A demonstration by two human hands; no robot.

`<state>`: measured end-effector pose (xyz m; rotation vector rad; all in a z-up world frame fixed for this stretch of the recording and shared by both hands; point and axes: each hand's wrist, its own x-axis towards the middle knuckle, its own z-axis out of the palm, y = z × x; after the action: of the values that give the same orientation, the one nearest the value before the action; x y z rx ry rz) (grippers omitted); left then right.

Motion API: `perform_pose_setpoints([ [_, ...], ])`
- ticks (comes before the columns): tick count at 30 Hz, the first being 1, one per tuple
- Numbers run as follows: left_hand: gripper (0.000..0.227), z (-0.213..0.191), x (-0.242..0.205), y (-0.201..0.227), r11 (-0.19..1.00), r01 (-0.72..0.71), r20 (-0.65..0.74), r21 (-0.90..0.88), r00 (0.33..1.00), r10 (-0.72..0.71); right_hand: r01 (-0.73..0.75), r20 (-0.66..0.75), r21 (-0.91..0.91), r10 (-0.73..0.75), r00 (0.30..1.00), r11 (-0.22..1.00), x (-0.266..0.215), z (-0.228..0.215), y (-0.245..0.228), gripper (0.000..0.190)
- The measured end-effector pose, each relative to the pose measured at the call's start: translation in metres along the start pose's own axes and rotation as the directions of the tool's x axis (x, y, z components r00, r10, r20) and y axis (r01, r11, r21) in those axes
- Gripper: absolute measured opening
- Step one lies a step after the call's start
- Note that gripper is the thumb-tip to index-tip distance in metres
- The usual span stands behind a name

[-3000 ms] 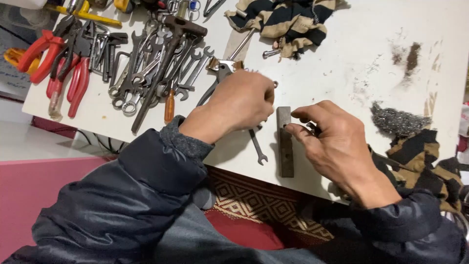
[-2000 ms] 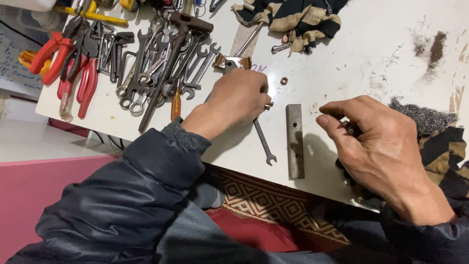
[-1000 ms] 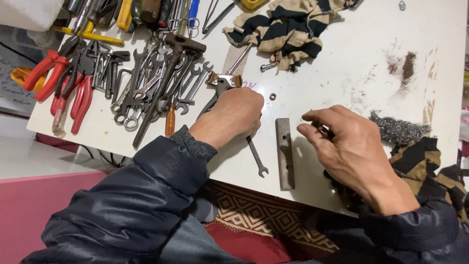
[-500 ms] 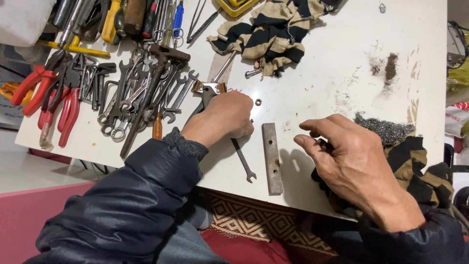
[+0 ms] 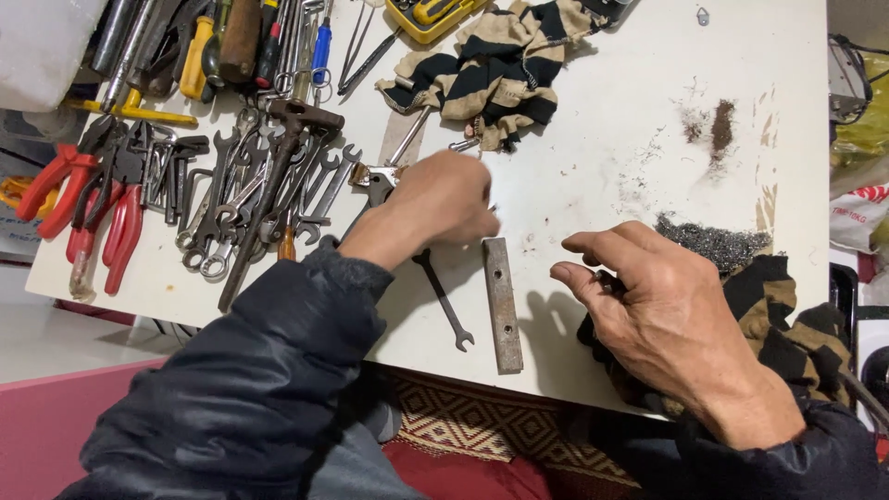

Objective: The person selects a socket from a yellow case and attaches it to a ratchet handle. They then use the ratchet to tighten a bolt into a metal bracket resting on the table.

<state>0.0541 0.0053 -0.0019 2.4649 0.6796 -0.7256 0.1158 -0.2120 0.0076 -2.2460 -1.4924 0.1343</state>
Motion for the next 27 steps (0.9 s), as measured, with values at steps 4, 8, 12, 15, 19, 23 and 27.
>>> perform_pose_setpoints([
  [4, 0.029, -0.012, 0.012, 0.022, 0.999, -0.037, -0.011, -0.038, 0.999, 0.037, 0.018, -0.015, 0.011, -0.018, 1.000, 1.000, -0.001, -0.001, 0.000, 0.025],
  [8, 0.020, 0.017, 0.062, 0.015, 0.997, -0.067, -0.059, 0.043, 0.996, 0.069, 0.065, -0.052, -0.008, -0.066, 0.996, 0.998, -0.004, -0.005, -0.002, 0.023],
  [12, 0.005, 0.024, 0.066, 0.010, 0.995, -0.055, -0.120, 0.088, 0.991, 0.065, 0.078, -0.051, -0.042, -0.080, 0.996, 0.996, -0.006, -0.008, -0.001, 0.022],
  [15, 0.020, 0.010, 0.048, 0.010, 0.997, -0.006, -0.142, -0.083, 0.990, -0.006, 0.005, -0.028, -0.031, -0.006, 1.000, 1.000, -0.008, -0.010, 0.002, 0.025],
  [19, 0.010, 0.009, 0.041, -0.002, 0.988, -0.012, -0.167, -0.152, 0.986, -0.013, -0.015, -0.020, -0.057, 0.014, 1.000, 0.998, -0.009, -0.011, 0.006, 0.026],
  [23, 0.013, -0.002, 0.007, -0.004, 0.909, 0.002, -0.138, -0.416, 0.988, -0.065, -0.005, -0.040, -0.079, 0.002, 0.999, 0.997, -0.009, -0.009, 0.009, 0.022],
  [27, 0.023, -0.009, -0.022, -0.007, 0.699, 0.095, -0.028, -0.709, 0.986, -0.163, -0.020, 0.004, -0.026, 0.020, 1.000, 0.999, -0.006, -0.005, 0.009, 0.023],
])
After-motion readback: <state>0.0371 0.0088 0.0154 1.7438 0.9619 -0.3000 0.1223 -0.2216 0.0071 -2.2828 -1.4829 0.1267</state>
